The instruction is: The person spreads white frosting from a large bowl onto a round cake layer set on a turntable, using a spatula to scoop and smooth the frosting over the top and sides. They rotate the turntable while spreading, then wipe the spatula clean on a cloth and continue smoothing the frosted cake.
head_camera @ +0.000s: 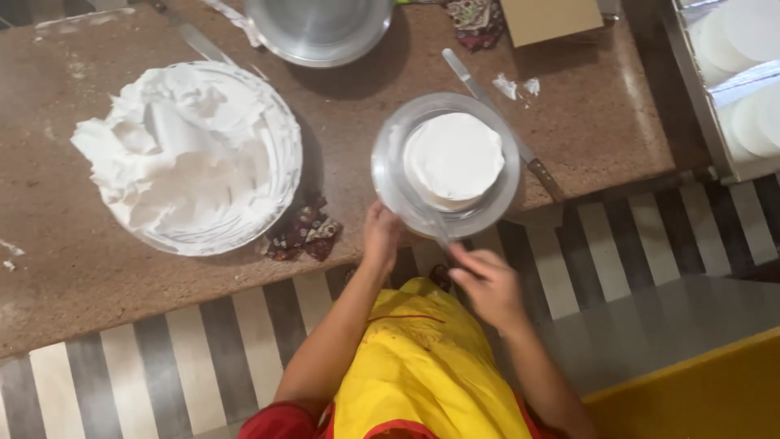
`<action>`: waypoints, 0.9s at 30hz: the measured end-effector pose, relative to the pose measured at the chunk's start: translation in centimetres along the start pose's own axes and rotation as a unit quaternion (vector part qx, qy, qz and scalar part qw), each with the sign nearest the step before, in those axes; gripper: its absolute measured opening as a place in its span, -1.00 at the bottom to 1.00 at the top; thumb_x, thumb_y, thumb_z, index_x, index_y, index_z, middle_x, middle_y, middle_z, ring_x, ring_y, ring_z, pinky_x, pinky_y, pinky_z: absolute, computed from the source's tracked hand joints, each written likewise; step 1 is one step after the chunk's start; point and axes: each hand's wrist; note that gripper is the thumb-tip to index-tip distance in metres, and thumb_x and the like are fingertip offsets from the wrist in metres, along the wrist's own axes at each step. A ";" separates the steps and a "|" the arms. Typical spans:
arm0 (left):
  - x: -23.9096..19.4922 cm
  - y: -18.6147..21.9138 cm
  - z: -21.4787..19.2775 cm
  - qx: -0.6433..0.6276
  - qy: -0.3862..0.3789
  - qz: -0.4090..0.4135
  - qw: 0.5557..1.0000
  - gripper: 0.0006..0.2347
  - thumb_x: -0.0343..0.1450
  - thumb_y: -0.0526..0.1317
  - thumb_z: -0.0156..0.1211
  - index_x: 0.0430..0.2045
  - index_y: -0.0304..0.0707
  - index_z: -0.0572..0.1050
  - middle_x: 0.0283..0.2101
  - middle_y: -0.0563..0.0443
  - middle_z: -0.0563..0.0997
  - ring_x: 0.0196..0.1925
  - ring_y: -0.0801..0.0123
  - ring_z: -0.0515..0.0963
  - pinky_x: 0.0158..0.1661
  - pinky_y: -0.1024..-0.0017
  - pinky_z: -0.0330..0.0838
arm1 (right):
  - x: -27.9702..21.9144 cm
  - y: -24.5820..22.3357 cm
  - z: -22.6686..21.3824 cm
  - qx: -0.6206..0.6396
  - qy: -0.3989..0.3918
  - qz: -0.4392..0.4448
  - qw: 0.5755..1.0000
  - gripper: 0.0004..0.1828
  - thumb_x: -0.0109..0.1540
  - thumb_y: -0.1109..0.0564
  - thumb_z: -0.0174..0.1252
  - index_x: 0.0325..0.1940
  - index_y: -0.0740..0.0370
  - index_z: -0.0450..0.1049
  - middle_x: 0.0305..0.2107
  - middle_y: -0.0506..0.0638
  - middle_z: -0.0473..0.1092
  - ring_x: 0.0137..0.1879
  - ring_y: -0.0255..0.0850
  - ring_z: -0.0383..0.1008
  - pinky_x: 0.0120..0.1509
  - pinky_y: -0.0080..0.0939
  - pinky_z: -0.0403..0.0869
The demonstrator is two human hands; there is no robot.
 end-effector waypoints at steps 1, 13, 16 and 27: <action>-0.5 -1.1 0.3 0.001 -0.001 -0.003 1.000 -0.66 0.47 -0.34 -0.01 0.17 -0.37 0.33 0.01 -0.10 0.57 -0.02 0.31 0.58 -0.03 0.40 0.54 | -1.0 0.9 -1.4 0.000 0.002 0.002 1.000 -0.55 0.22 0.15 0.31 0.21 0.14 0.53 -0.14 0.01 0.55 -0.05 -0.26 0.53 0.04 -0.27 0.48; 2.1 1.4 0.2 0.166 0.128 -0.019 0.978 -0.53 0.40 -0.39 0.12 0.28 -0.36 0.32 -0.30 -0.04 0.46 -0.33 0.32 0.44 -0.27 0.31 0.45 | 2.2 1.8 -1.0 -0.229 0.058 -0.038 0.971 -0.49 0.15 0.15 0.36 0.20 -0.09 0.56 -0.29 0.03 0.43 -0.32 -0.02 0.49 -0.23 -0.06 0.48; -1.8 1.3 3.7 0.212 0.142 -0.088 0.963 -0.47 0.29 -0.46 0.06 0.19 -0.20 0.16 -0.27 -0.12 0.54 -0.28 0.25 0.58 -0.14 0.26 0.60 | 2.4 3.1 -2.0 -0.260 0.057 -0.024 0.964 -0.50 0.16 0.16 0.35 0.19 -0.09 0.57 -0.29 0.03 0.43 -0.33 0.01 0.50 -0.24 -0.03 0.48; -3.7 -0.6 3.2 0.160 0.023 -0.202 0.966 -0.68 0.43 -0.39 0.02 0.09 -0.34 0.27 -0.14 -0.13 0.53 0.01 0.14 0.62 0.18 0.17 0.47 | 2.6 2.8 -3.0 -0.274 0.025 0.005 0.961 -0.51 0.19 0.16 0.34 0.23 -0.07 0.57 -0.33 0.08 0.42 -0.34 -0.02 0.48 -0.25 -0.06 0.47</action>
Point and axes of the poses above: each hand's wrist, its own x-axis towards the middle knuckle, its own z-axis out of the palm, y = z × x
